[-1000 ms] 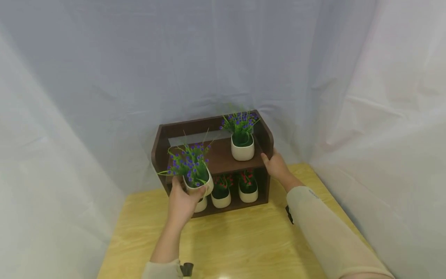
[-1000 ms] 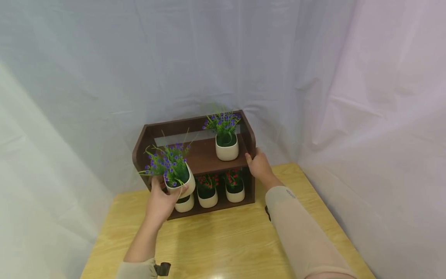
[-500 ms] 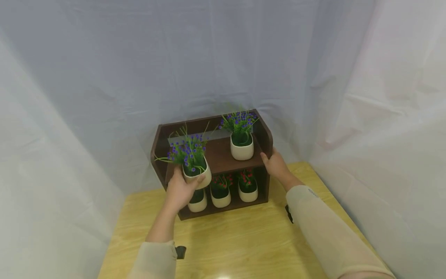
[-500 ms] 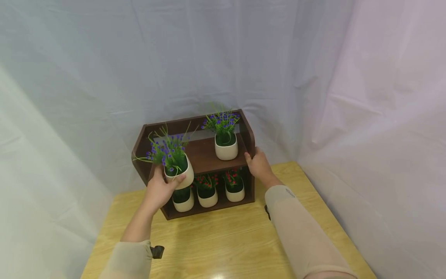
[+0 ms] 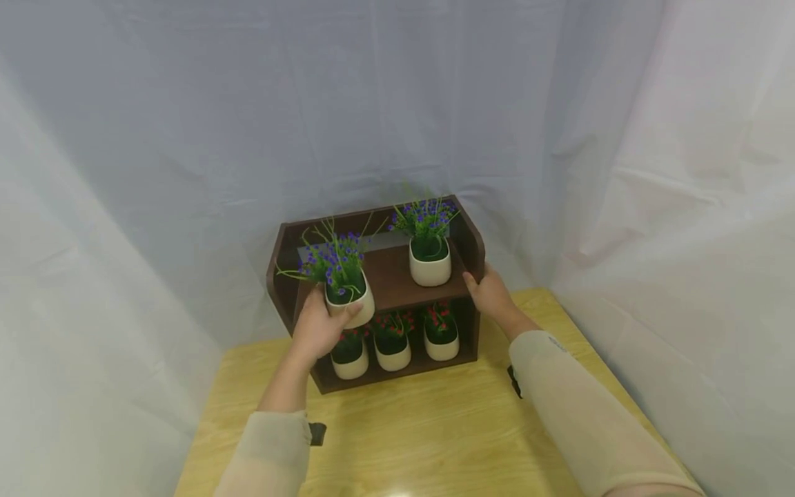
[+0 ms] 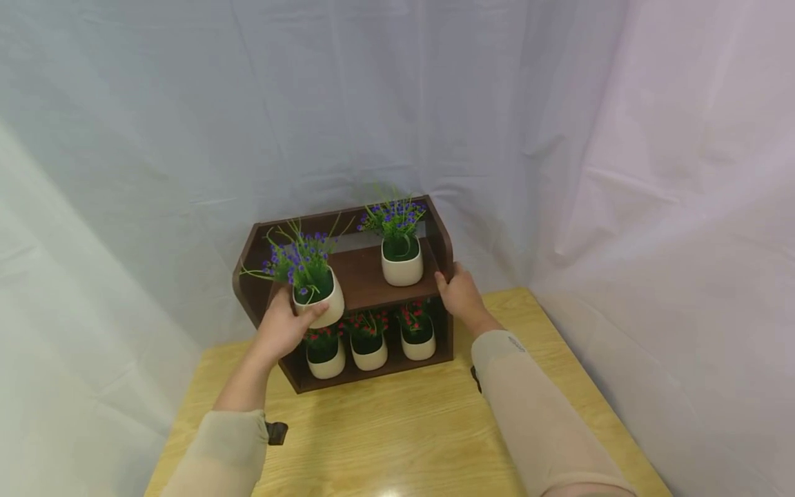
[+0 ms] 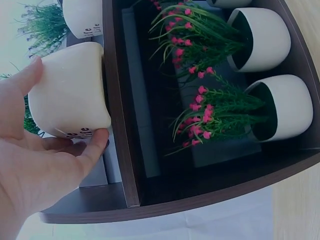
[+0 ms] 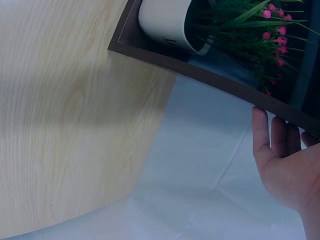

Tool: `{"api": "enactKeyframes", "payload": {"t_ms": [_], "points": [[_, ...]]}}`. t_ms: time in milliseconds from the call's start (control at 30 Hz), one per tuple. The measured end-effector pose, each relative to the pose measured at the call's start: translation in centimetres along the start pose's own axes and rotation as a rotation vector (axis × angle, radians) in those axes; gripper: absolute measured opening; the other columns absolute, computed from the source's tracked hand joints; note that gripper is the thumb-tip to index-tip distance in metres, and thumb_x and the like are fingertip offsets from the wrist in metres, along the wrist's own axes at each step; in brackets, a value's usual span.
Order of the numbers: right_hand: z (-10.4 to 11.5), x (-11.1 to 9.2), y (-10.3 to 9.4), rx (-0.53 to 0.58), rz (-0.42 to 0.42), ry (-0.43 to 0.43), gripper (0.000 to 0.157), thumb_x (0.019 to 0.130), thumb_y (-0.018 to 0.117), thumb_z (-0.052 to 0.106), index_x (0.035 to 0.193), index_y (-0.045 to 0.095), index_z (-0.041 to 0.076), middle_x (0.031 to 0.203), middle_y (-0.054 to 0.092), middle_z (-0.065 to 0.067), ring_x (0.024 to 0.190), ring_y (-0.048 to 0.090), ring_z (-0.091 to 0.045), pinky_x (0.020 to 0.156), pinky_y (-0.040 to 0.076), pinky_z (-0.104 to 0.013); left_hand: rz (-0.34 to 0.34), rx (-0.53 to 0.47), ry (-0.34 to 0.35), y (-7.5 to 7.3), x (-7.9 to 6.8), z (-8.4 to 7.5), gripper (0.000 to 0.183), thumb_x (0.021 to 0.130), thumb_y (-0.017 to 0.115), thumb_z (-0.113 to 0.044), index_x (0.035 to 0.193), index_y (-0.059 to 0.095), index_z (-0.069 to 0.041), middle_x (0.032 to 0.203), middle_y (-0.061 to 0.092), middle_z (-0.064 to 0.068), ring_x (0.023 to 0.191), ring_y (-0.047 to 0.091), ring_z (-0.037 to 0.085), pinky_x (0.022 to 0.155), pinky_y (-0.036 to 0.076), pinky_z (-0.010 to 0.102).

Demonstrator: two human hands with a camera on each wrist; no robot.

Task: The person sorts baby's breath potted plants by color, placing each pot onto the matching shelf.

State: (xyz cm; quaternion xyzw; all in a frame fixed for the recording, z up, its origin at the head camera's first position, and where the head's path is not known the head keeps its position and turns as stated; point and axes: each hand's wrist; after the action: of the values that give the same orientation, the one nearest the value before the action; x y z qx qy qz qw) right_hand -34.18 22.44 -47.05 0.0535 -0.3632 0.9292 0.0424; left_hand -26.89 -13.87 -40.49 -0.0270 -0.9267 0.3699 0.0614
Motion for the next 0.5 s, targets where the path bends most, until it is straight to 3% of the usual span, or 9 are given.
{"api": "enactKeyframes", "payload": {"t_ms": [233,500], "points": [[-0.2,-0.1,0.1,0.002,0.014,0.017,0.069,0.118,0.043,0.036,0.166,0.024,-0.009,0.162,0.047,-0.037,0.152,0.047,-0.051,0.129,0.041,-0.060,0.047,0.006,-0.016,-0.1,1.4,0.6,0.106,0.104,0.063,-0.063,0.173,0.009,-0.004,0.172,0.034,0.030,0.157,0.039,0.053,0.131,0.034,0.069],[-0.4,0.2,0.2,0.020,0.007,0.012,0.068,0.117,0.045,0.036,0.166,0.025,-0.008,0.161,0.048,-0.036,0.152,0.048,-0.051,0.129,0.041,-0.060,0.076,0.012,0.001,-0.4,2.7,0.4,0.103,0.106,0.061,-0.060,0.175,0.002,-0.011,0.171,0.037,0.030,0.156,0.041,0.054,0.130,0.034,0.070]]}}
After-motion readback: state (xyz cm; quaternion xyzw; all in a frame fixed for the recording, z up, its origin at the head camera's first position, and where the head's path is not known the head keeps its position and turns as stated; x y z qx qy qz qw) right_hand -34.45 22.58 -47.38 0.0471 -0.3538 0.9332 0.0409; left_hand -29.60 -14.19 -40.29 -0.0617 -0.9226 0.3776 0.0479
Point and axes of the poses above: each hand's wrist, its own x-axis towards the middle knuckle, its own y-axis out of the palm, z = x × y
